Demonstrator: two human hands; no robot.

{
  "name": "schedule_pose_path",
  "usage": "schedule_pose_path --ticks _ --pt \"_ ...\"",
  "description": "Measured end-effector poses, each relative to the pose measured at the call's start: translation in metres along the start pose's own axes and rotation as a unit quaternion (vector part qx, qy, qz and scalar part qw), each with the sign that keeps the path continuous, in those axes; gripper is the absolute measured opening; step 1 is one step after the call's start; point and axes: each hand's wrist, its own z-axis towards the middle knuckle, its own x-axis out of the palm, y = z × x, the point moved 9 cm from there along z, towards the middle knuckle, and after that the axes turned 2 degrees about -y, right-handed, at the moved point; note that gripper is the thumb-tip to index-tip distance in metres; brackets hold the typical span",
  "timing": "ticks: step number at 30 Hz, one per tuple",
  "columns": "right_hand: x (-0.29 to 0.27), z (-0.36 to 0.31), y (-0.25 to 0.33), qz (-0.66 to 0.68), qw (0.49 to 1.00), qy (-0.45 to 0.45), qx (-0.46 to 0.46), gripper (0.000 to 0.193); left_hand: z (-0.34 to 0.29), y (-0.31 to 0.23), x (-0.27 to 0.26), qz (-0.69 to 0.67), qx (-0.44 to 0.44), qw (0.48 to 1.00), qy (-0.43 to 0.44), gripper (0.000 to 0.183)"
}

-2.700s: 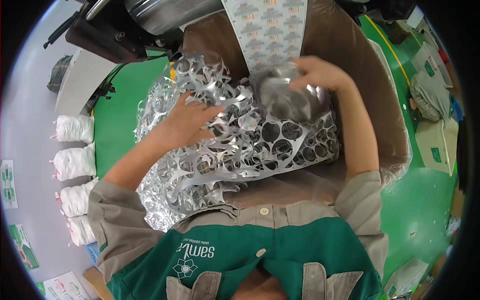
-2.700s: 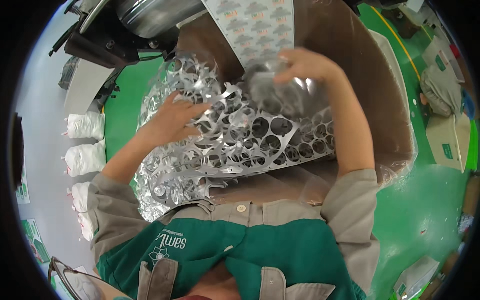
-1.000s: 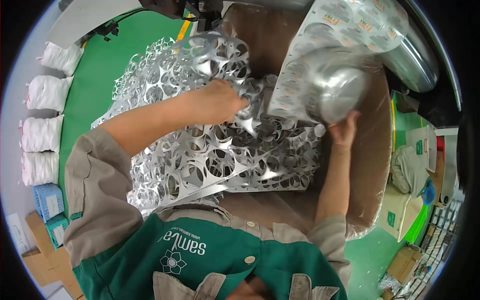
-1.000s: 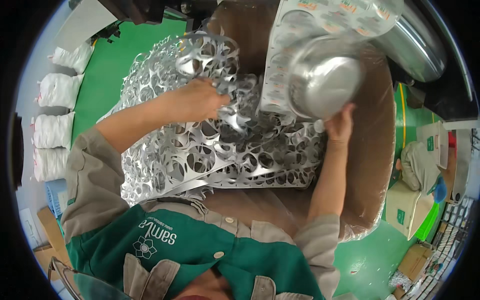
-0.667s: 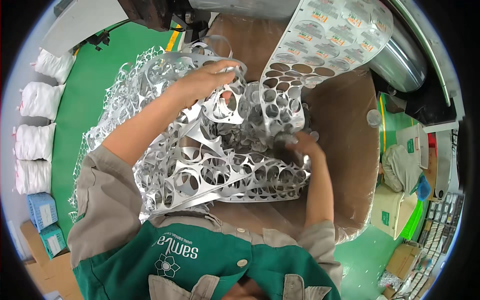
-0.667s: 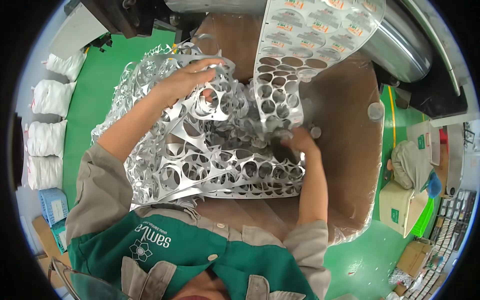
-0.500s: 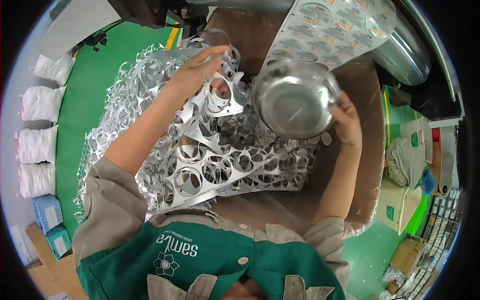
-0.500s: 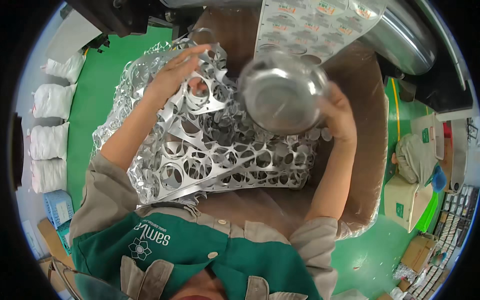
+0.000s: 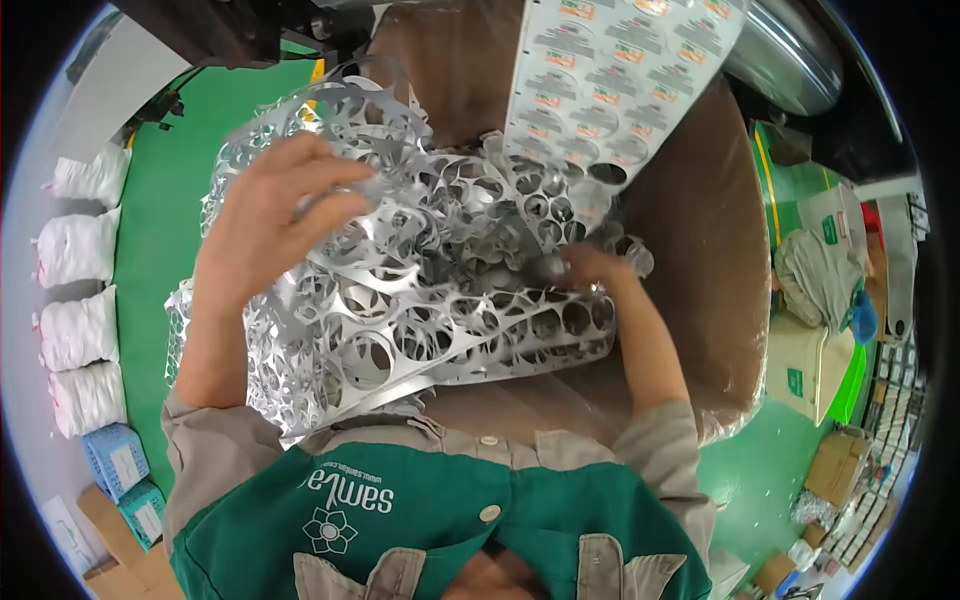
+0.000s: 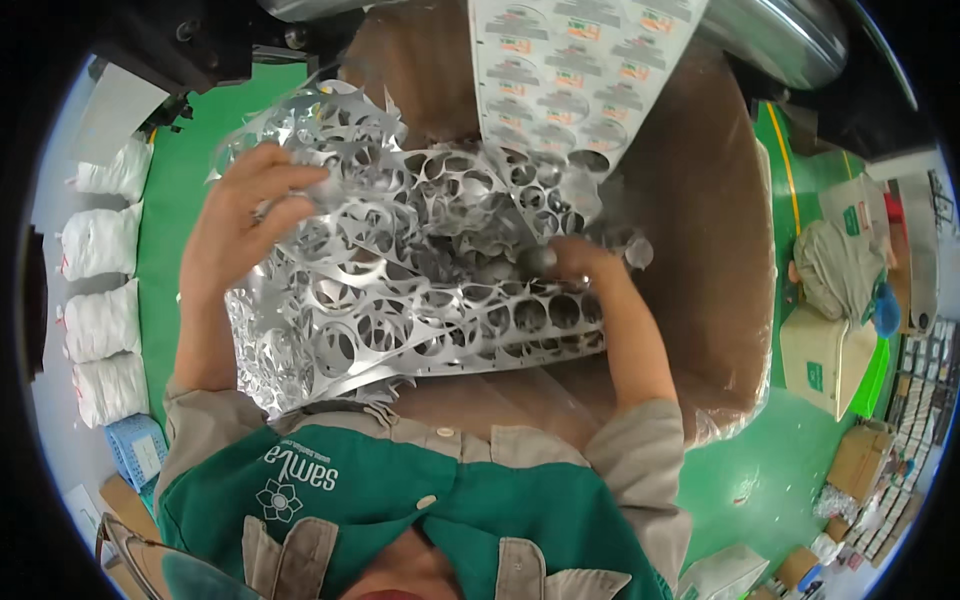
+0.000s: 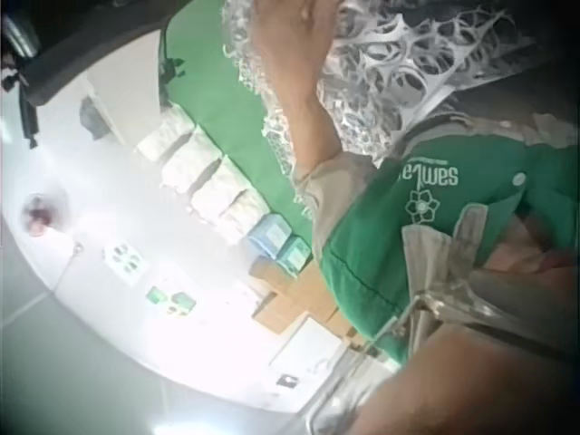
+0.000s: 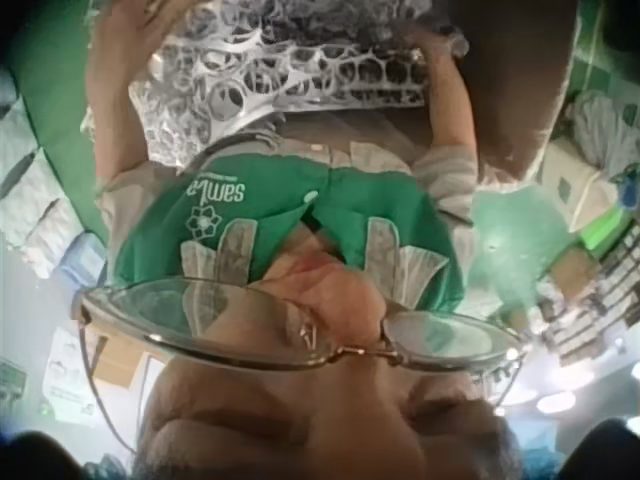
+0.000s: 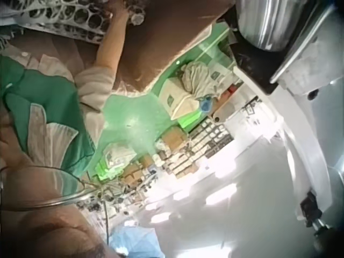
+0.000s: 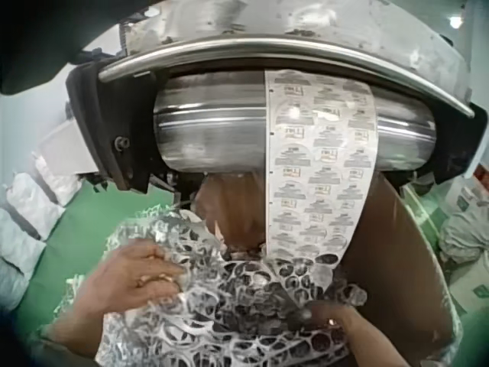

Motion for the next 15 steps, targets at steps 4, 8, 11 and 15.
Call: schedule_pose_path --ticks 4,8,11,15 --pt "-0.118 -0.048 0.046 0.085 0.974 -0.185 -0.101 0.047 0.004 -0.062 0.094 -0.061 0.064 0.966 0.243 0.079" --pt "-0.199 -0.149 0.112 0.12 0.892 -0.411 -0.147 0.033 -0.037 -0.099 0.193 -0.034 0.079 0.857 0.508 0.111" --pt "-0.217 -0.204 0.139 0.168 0.84 -0.487 -0.169 0.031 -0.06 -0.093 0.226 0.034 0.167 0.853 0.493 0.081" --pt "-0.226 -0.25 0.143 0.433 0.676 -0.479 -0.356 0.03 -0.055 -0.094 0.177 0.036 0.162 0.865 0.474 0.049"
